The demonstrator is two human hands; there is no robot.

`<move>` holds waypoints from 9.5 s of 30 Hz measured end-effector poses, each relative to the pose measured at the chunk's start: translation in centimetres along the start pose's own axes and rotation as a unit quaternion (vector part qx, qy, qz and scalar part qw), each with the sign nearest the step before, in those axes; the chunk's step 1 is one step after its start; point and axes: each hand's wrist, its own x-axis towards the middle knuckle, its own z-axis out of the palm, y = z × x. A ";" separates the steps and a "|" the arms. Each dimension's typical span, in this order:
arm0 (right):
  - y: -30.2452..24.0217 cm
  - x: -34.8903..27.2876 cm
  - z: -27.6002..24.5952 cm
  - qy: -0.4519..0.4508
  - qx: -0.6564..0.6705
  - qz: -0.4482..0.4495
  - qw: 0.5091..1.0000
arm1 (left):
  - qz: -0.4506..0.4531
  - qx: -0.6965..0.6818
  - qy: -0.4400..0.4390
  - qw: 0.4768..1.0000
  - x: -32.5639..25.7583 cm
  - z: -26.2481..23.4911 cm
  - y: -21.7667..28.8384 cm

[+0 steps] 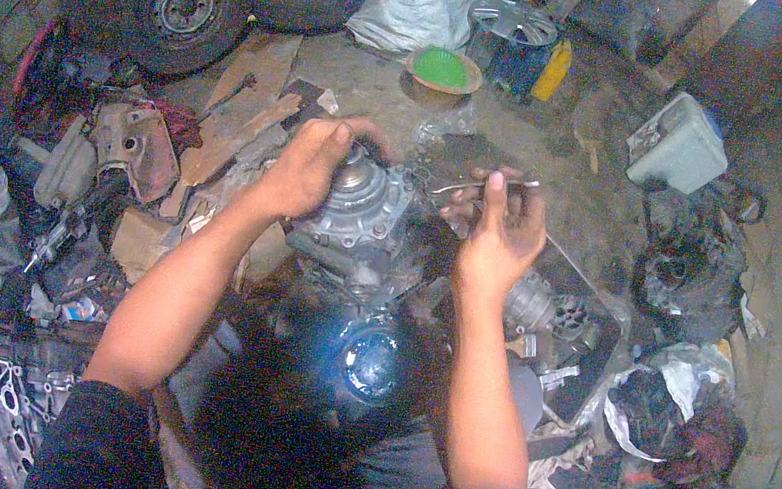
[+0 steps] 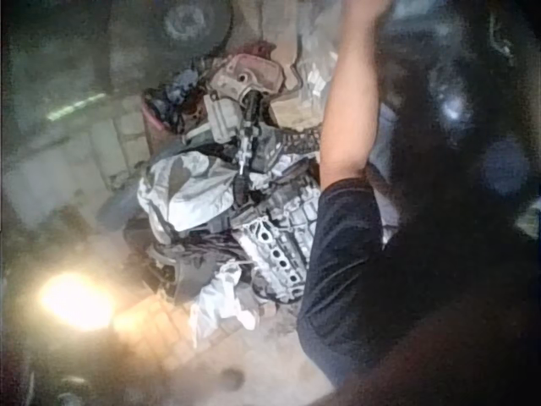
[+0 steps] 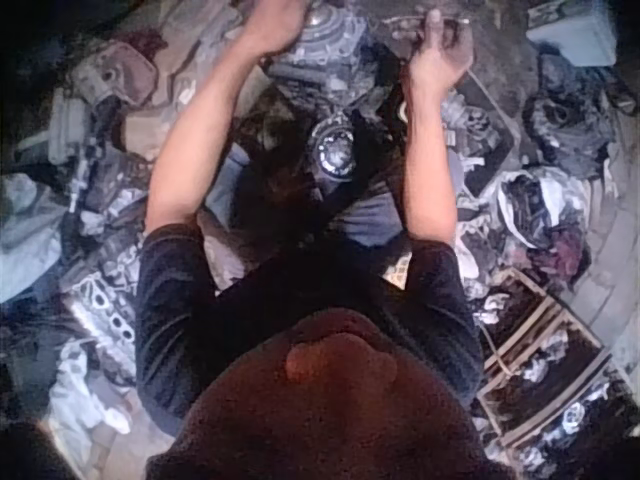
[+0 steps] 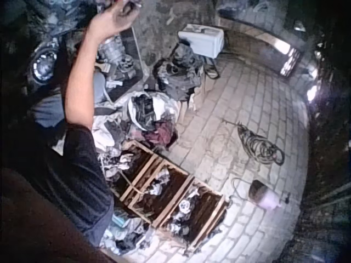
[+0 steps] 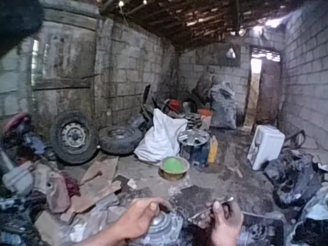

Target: The person uses a wrench to loosen and tighten bolts on a metallic engine component while sitting on the floor. They repeatedly adjust the wrench and reposition the part to access different bolts.

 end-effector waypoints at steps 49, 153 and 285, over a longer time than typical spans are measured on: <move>-0.5 -4.2 3.0 -0.098 -0.080 0.030 0.992 | 0.022 -0.011 0.022 0.999 -0.3 0.1 0.5; -0.1 -8.1 -2.4 -0.267 -0.219 -0.400 0.849 | 0.046 -0.010 0.037 0.998 -0.4 0.5 0.2; 1.9 -9.5 -3.4 -0.215 -0.253 -0.390 0.859 | 0.086 0.111 -0.063 0.988 -2.0 0.0 3.1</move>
